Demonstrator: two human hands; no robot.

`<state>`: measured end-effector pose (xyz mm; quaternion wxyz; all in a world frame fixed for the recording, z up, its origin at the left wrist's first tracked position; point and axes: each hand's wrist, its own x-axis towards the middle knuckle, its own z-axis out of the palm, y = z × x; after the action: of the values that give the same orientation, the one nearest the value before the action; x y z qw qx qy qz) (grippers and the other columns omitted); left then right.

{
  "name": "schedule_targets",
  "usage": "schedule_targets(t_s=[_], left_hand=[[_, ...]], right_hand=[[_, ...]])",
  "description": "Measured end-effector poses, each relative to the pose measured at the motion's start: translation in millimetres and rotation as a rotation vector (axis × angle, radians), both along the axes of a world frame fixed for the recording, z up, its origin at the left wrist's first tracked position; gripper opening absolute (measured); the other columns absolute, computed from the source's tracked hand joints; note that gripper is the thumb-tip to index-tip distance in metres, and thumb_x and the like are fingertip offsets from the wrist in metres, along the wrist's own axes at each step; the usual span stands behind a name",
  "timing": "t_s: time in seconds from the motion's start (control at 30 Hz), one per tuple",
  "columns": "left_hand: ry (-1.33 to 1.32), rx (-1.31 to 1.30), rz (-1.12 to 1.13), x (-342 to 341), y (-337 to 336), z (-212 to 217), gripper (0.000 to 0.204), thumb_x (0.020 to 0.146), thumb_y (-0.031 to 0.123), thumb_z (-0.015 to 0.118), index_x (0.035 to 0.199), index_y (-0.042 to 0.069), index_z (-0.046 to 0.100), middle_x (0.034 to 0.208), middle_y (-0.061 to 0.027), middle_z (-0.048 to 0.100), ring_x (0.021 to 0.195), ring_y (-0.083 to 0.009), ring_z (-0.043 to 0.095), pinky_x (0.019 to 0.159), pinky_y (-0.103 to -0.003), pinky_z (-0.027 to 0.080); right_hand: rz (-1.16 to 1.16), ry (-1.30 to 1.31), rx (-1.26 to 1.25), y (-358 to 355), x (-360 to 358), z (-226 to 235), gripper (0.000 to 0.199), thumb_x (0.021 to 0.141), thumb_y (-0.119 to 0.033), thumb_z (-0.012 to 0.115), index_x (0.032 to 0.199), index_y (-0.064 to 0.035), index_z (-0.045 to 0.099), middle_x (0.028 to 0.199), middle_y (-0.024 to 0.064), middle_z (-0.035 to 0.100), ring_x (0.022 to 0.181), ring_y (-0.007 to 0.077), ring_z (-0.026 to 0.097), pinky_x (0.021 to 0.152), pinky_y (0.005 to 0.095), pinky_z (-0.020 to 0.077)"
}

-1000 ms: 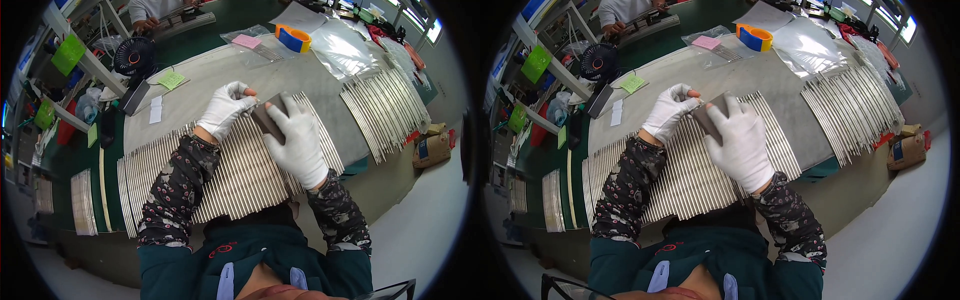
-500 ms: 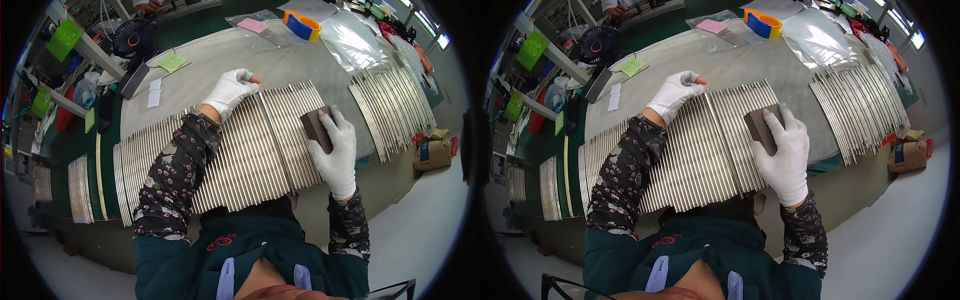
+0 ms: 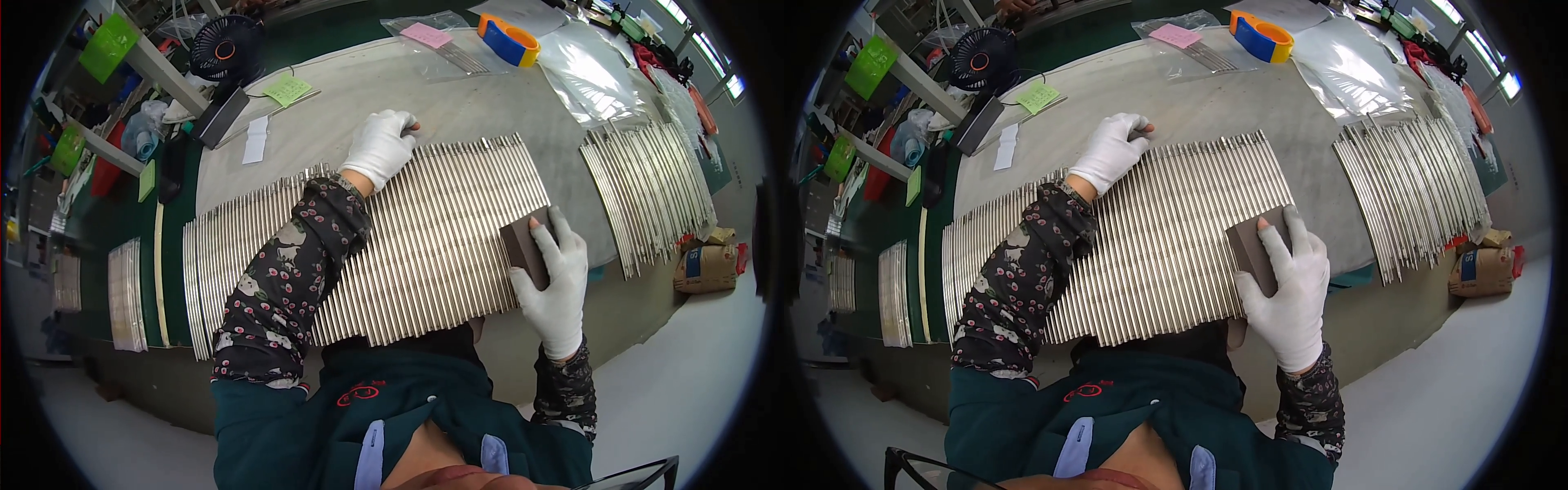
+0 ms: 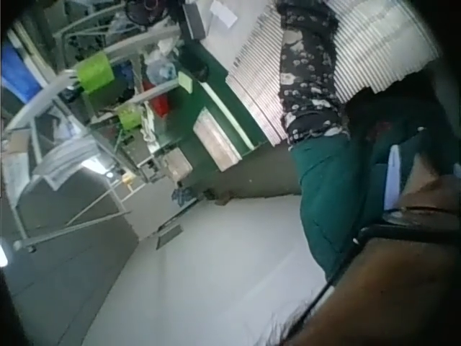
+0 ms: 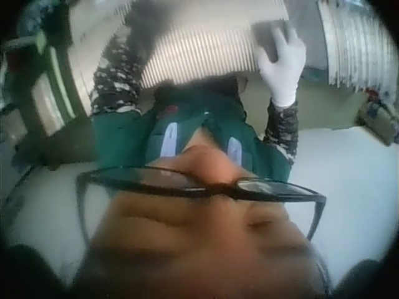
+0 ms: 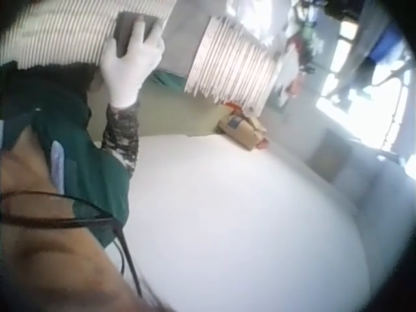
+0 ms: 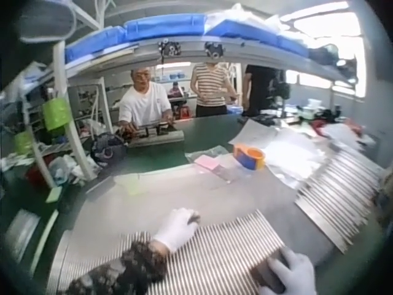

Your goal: Sanding and organizing batches of metal tubes on a factory workbench using a sanding block.

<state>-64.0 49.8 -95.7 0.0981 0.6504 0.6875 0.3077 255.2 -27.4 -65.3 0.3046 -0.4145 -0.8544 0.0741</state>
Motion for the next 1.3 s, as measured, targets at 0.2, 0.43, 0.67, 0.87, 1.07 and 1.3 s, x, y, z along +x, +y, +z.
schedule_targets(t_s=[0.2,0.43,0.67,0.87,1.07,1.3], left_hand=[[0.336,0.032,-0.062,1.6,-18.6,-3.9,0.028,0.086,0.032,0.071,0.105,0.012,0.075,0.110,-0.0102,0.069,0.109,-0.0330,0.062,0.094,-0.044,0.051],[0.261,-0.061,-0.009,5.7,-12.7,-1.1,0.025,0.084,0.035,0.071,0.097,0.015,0.077,0.110,-0.0090,0.069,0.110,-0.0325,0.060,0.096,-0.043,0.050],[0.251,-0.084,0.003,8.2,-12.0,4.2,0.022,0.083,0.031,0.072,0.097,0.014,0.076,0.110,-0.0108,0.069,0.108,-0.0335,0.061,0.095,-0.043,0.049],[0.236,-0.143,0.033,8.0,-4.7,1.4,0.022,0.085,0.032,0.070,0.099,0.016,0.076,0.110,-0.0109,0.069,0.107,-0.0341,0.062,0.095,-0.044,0.050],[0.259,-0.138,0.072,9.8,-1.0,-2.1,0.024,0.087,0.033,0.066,0.100,0.017,0.077,0.108,-0.0126,0.070,0.108,-0.0363,0.062,0.095,-0.046,0.050],[0.231,-0.122,0.077,7.2,0.9,-4.7,0.027,0.088,0.033,0.065,0.099,0.013,0.077,0.109,-0.0171,0.070,0.104,-0.0390,0.064,0.093,-0.046,0.051]], right_hand=[[0.025,-0.032,0.030,-8.3,-0.1,3.0,0.067,0.065,-0.013,0.078,0.129,-0.0066,0.060,0.141,0.0260,0.049,0.115,0.0414,0.053,0.098,0.0504,0.0433],[0.042,-0.098,0.019,-16.6,-6.4,12.0,0.072,0.064,-0.015,0.081,0.132,-0.0082,0.058,0.142,0.0260,0.048,0.117,0.0405,0.053,0.095,0.0495,0.0436],[0.140,-0.228,-0.052,-48.5,-2.4,12.9,0.099,0.047,-0.031,0.096,0.135,-0.0097,0.055,0.146,0.0245,0.043,0.123,0.0379,0.051,0.093,0.0470,0.0422],[0.123,-0.292,-0.012,-53.8,-3.6,1.3,0.105,0.049,-0.027,0.095,0.141,-0.0133,0.048,0.150,0.0263,0.041,0.125,0.0404,0.050,0.092,0.0484,0.0418],[0.087,-0.258,0.057,-55.5,-7.5,-5.7,0.095,0.054,-0.026,0.092,0.139,-0.0133,0.052,0.148,0.0260,0.042,0.127,0.0414,0.049,0.089,0.0478,0.0431],[0.065,-0.258,0.054,-57.6,-7.0,-8.6,0.095,0.056,-0.027,0.092,0.141,-0.0148,0.051,0.149,0.0258,0.041,0.128,0.0416,0.048,0.090,0.0486,0.0421]])
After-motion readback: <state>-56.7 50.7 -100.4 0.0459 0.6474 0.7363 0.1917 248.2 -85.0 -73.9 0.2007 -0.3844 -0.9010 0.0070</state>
